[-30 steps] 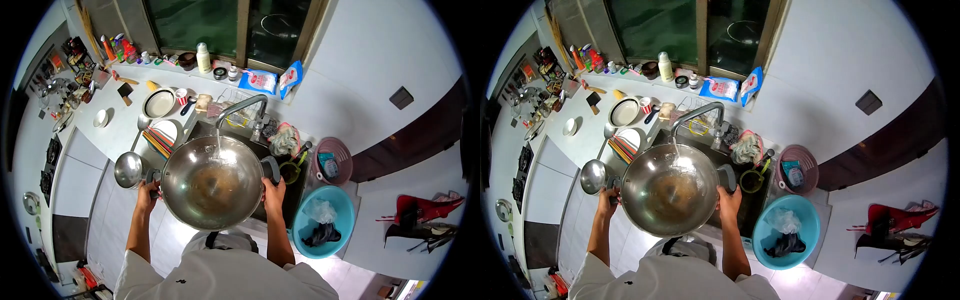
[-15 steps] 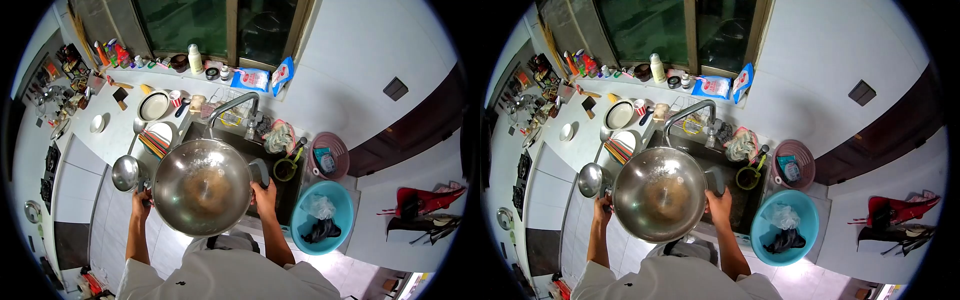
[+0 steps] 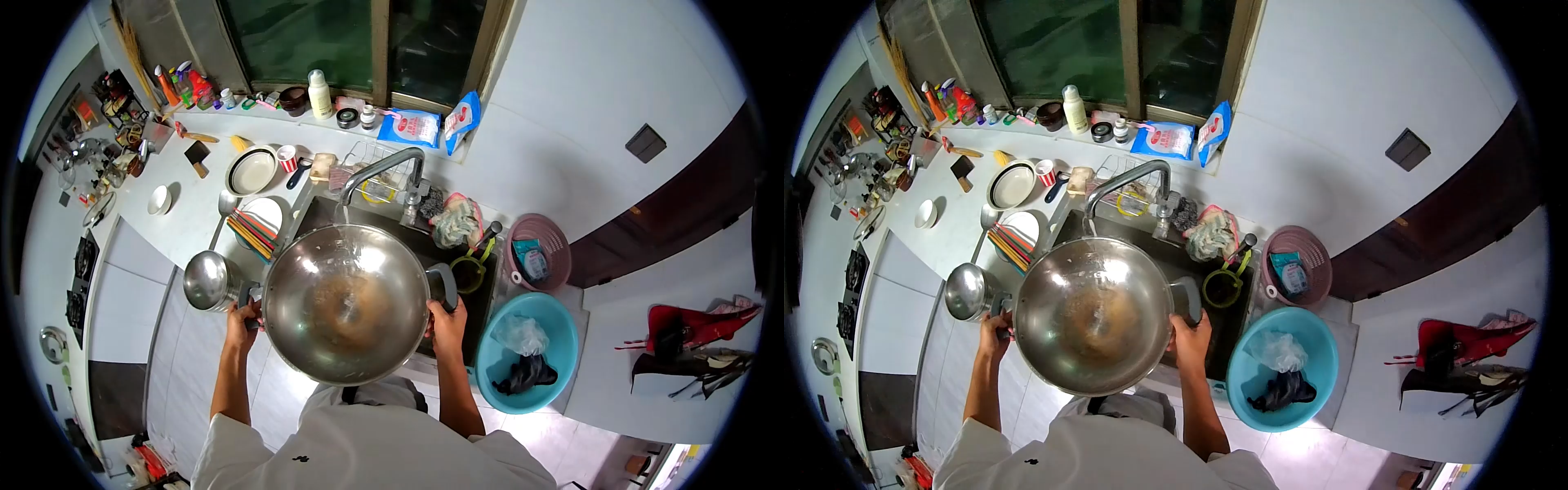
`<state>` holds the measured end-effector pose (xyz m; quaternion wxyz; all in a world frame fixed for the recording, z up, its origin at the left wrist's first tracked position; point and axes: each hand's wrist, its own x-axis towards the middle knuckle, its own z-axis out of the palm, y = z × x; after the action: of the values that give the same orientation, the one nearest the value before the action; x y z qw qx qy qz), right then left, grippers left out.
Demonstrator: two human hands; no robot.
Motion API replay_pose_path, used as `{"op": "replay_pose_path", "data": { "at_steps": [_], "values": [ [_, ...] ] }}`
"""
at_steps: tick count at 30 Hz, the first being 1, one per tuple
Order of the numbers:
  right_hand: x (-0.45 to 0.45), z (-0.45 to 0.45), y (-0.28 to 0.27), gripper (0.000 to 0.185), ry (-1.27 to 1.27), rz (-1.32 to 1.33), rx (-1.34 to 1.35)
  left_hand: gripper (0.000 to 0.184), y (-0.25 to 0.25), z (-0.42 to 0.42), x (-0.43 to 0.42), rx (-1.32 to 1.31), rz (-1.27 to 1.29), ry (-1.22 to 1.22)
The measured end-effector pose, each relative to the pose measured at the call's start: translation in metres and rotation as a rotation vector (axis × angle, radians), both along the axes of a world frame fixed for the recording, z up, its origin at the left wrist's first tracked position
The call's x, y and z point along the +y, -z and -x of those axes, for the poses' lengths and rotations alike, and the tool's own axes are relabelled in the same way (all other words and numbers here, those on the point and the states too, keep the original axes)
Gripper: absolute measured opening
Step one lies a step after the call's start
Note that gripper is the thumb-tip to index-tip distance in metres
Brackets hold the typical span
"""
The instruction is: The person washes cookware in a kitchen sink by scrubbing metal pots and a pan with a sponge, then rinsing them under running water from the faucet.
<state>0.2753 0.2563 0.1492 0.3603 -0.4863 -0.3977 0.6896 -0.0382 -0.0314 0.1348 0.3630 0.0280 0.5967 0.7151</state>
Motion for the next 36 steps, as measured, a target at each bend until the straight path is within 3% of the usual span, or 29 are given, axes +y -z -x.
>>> {"op": "replay_pose_path", "data": {
  "at_steps": [36],
  "values": [
    [0.001,-0.044,0.008,0.02,0.265,0.027,-0.048,0.011,0.008,0.007,0.082,-0.003,-0.071,0.27]
  ]
}}
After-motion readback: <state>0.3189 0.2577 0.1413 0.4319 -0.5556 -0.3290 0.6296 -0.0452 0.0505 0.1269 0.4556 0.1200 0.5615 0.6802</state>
